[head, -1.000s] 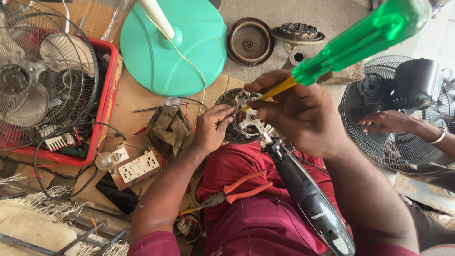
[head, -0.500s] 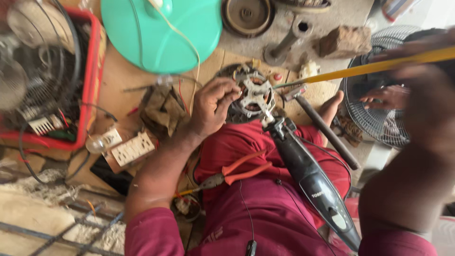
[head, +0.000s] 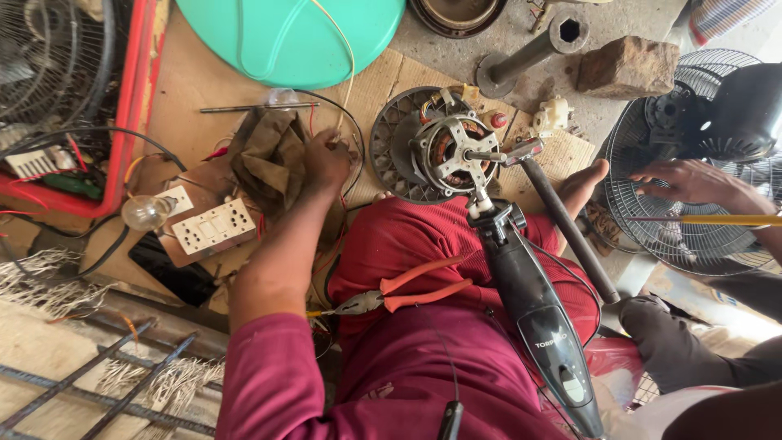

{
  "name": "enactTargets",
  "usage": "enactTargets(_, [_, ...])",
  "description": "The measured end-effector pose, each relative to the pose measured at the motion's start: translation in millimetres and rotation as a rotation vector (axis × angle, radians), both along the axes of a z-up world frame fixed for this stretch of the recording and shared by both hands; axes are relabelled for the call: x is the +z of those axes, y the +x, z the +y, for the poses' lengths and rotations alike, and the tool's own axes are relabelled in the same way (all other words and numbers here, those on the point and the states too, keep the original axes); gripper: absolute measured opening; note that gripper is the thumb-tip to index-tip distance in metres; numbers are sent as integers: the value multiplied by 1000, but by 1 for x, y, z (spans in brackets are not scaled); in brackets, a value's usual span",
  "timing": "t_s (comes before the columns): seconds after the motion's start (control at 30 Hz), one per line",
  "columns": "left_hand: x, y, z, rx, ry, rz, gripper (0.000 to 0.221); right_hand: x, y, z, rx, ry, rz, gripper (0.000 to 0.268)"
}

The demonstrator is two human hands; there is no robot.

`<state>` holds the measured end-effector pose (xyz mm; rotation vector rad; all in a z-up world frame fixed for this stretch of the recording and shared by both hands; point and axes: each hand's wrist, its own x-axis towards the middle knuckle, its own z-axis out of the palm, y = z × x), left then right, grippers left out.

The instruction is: The person disassembles an electric fan motor, removes the rotor, and uses a screwdriver to adjust internal components. They then reassemble the motor parts and secure them with screws.

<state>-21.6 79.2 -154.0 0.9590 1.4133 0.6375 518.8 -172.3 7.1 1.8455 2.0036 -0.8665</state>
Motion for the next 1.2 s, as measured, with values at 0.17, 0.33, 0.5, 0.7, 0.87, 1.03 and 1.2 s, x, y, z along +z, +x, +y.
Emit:
enactTargets(0.17, [-24, -5, -9, -170, 170, 681, 33, 16, -15, -28, -303, 185, -16, 44])
enactTargets(0.33, [108, 16, 31, -180, 588, 155, 52, 72, -66, -44, -747, 550, 177, 41])
enactTargets(0.5, [253, 80, -5, -816, 894, -491, 35, 155, -156, -26, -887, 867, 565, 39])
enactTargets(0.7, [287, 140, -35, -1325, 1037, -137, 37, 255, -244, 1, -744, 1034, 817, 37])
enactTargets(0.87, [268, 139, -30, -1223, 1090, -205, 23, 287, -260, 23, -651, 1015, 792, 36])
enactTargets(1.03, [267, 137, -31, -1263, 974, -102, 15, 286, -253, 23, -543, 1008, 650, 31])
enactTargets(1.2, [272, 135, -31, -1246, 921, -153, 11, 283, -249, 25, -477, 1042, 607, 22])
